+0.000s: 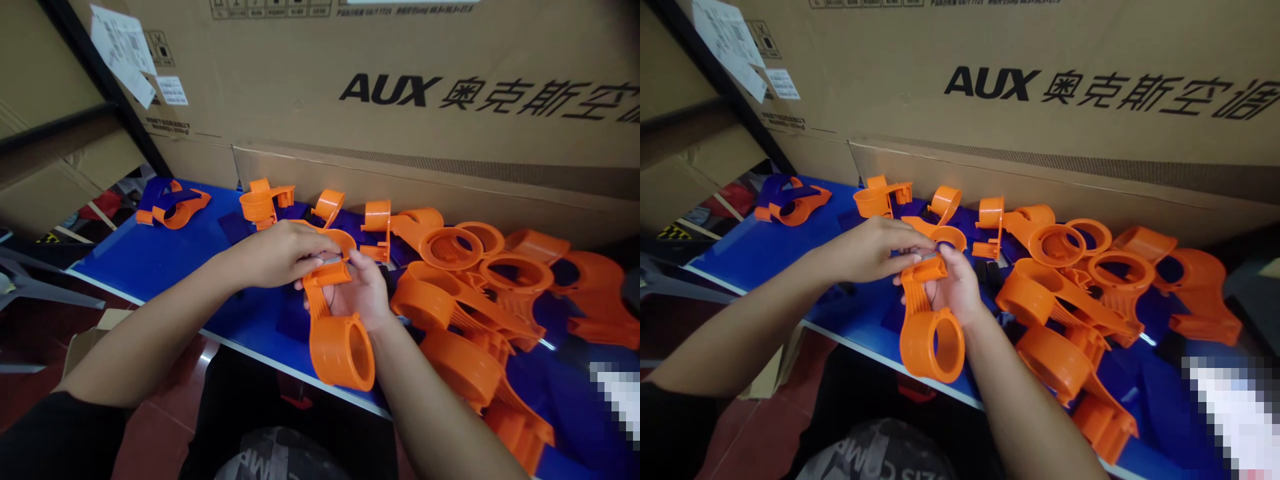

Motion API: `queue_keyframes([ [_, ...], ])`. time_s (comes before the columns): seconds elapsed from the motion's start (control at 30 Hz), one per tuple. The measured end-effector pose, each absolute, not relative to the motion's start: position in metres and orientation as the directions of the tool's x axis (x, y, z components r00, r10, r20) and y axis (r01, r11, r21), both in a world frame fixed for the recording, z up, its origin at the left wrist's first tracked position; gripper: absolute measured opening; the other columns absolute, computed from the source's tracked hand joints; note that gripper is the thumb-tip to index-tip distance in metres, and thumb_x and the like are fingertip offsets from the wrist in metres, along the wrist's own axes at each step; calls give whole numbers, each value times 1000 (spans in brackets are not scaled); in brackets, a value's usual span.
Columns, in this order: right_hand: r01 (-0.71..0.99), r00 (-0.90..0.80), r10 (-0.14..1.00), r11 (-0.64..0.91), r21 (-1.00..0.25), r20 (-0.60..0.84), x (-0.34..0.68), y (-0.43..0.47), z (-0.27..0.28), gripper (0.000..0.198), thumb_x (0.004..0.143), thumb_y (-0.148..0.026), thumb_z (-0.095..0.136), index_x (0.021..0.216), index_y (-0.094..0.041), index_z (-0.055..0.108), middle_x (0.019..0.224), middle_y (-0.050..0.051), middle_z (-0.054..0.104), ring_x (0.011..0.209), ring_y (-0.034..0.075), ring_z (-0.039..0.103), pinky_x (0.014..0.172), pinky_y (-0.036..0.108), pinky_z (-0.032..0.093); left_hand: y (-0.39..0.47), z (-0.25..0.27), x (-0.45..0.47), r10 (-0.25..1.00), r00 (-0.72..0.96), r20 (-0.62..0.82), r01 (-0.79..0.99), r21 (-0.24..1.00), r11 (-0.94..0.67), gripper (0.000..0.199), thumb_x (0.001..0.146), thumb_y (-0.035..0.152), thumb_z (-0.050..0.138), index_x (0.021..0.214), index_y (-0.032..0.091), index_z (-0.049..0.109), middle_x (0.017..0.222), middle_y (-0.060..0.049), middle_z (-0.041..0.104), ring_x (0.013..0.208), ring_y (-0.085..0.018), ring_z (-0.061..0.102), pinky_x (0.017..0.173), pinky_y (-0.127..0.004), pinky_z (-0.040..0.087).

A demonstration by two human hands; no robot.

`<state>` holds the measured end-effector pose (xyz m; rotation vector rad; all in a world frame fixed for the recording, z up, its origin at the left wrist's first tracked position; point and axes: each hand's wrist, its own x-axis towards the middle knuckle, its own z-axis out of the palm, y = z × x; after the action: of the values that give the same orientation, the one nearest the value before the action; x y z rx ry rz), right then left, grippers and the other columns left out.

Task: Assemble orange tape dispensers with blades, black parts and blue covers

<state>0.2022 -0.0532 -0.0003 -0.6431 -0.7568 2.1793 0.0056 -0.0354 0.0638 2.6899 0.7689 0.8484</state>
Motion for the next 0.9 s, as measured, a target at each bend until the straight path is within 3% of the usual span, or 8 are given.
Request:
queue_keyframes([
  [0.13,-484,-623,755,-577,-658,-204,203,-56,-1,26,89,-35,73,108,-17,72,77,6,79,59,22,75,59,35,68,-35,62,4,592,683,429,473,357,-805,33,96,9,70,124,24,78,110,-5,85,98,-19,81,88,-31,62],
  [0.27,-513,-601,773,-567,-644,-202,197,-59,-2,22,95,-37,72,107,-20,70,74,1,75,59,20,74,59,34,68,-37,58,4,621,652,434,513,351,-783,28,94,9,74,118,21,79,102,-4,86,92,-19,82,82,-30,60],
  [0.37,-579,-540,825,-508,-637,-166,192,-61,-2,22,88,-35,80,102,-21,70,74,-3,72,64,19,76,63,32,68,-38,58,5,614,657,438,503,352,-789,18,95,11,73,106,21,82,98,-4,85,87,-19,81,80,-30,59],
  [0.43,-587,-527,836,-490,-644,-156,190,-62,-2,27,84,-38,85,100,-22,71,73,-4,71,66,20,76,64,31,68,-39,58,5,623,657,424,498,376,-781,15,95,12,74,102,22,82,94,-3,85,84,-18,80,77,-29,57],
  [0.6,-553,-548,825,-483,-679,-139,184,-62,-2,53,91,-70,71,110,-20,74,73,2,71,77,26,78,63,35,66,-43,57,4,682,641,352,524,448,-724,15,92,13,77,100,24,84,88,0,83,80,-16,78,72,-26,53],
  [0.8,-513,-548,817,-498,-699,-180,187,-62,-7,52,98,-70,64,111,-20,73,79,6,76,70,24,76,61,34,64,-51,60,-1,685,570,453,493,479,-727,9,95,14,75,98,22,80,88,0,81,79,-15,76,73,-25,55],
  [0.9,-517,-543,816,-512,-686,-199,191,-62,-9,51,97,-70,66,106,-21,73,74,5,76,56,21,71,51,32,59,-57,62,-6,705,424,569,418,568,-709,23,94,14,76,116,22,77,94,-1,81,79,-14,76,73,-25,58],
])
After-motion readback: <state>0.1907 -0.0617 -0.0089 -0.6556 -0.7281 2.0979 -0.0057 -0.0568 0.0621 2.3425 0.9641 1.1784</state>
